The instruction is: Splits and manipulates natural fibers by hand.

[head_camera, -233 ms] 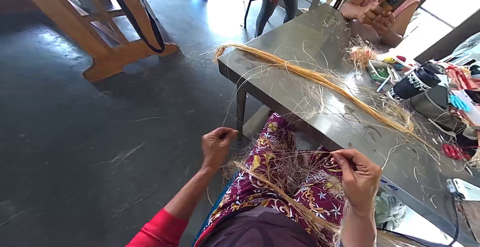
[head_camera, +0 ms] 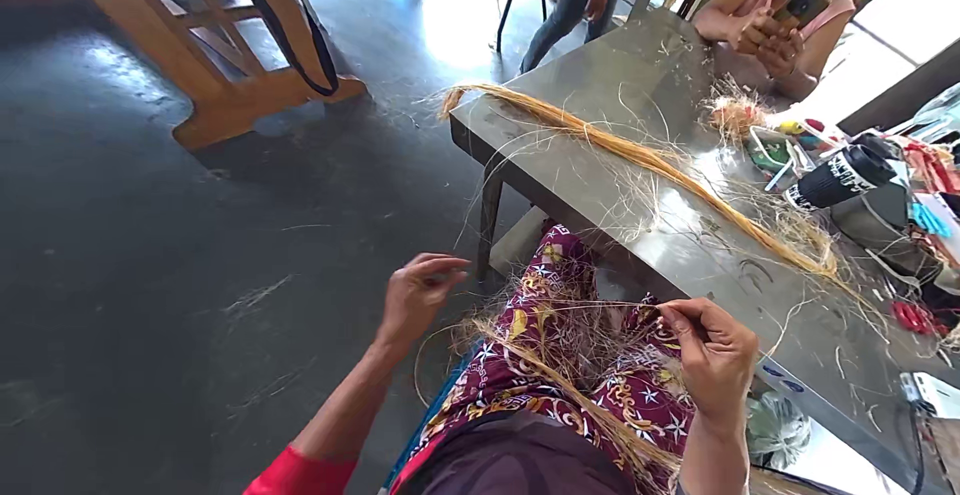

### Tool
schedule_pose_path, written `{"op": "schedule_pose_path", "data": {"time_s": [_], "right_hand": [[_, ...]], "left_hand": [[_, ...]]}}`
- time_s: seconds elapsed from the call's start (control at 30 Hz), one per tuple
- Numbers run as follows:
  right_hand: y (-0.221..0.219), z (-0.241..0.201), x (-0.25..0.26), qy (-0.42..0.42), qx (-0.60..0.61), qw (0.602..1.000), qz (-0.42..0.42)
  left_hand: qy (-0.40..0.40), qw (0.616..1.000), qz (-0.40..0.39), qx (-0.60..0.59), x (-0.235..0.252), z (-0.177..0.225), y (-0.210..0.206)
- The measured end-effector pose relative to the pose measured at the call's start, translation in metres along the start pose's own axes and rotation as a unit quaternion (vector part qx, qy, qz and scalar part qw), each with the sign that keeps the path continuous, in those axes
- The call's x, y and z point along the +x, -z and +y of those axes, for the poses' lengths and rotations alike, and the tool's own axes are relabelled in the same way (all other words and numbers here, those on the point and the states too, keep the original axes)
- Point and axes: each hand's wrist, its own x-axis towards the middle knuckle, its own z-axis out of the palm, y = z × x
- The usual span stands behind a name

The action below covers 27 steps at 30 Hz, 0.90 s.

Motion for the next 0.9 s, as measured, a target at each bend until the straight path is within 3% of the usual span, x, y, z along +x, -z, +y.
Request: {"op": "schedule_pose_path", "data": {"time_s": [0.1, 0.23, 0.4, 0.57, 0.67, 0.77, 0.9], "right_hand": [[-0.004, -0.002, 0.002, -0.002, 0.008, 1.0, -0.009], [-0.006, -0.001, 0.002, 0.002, 0.008, 1.0, -0.014], [-0.008, -0.002, 0.004, 0.003, 0.008, 1.0, -0.021], [-0.011, -0.002, 0.003, 0.011, 0.007, 1.0, -0.027], [-0.012, -0.003, 0.0, 0.021, -0.001, 0.999, -0.031], [-0.014, -0.008, -0.002, 0.031, -0.006, 0.999, -0.035], [-0.014, -0.012, -0.003, 0.031, 0.033, 0.998, -0.036]], "left_hand": [[-0.051, 0.98, -0.147, -0.124, 0.004, 0.044, -0.023], [-0.079, 0.922, -0.305, -0.225, 0.013, 0.073, -0.05], [-0.029, 0.886, -0.361, -0.289, 0.013, 0.088, -0.066], [-0.027, 0.886, -0.314, -0.341, 0.006, 0.091, -0.074], [-0.053, 0.916, -0.255, -0.305, 0.001, 0.093, -0.076], [-0.184, 0.963, -0.129, -0.149, -0.005, 0.084, -0.081], [-0.308, 0.951, -0.027, -0.003, -0.003, 0.056, -0.079]]}}
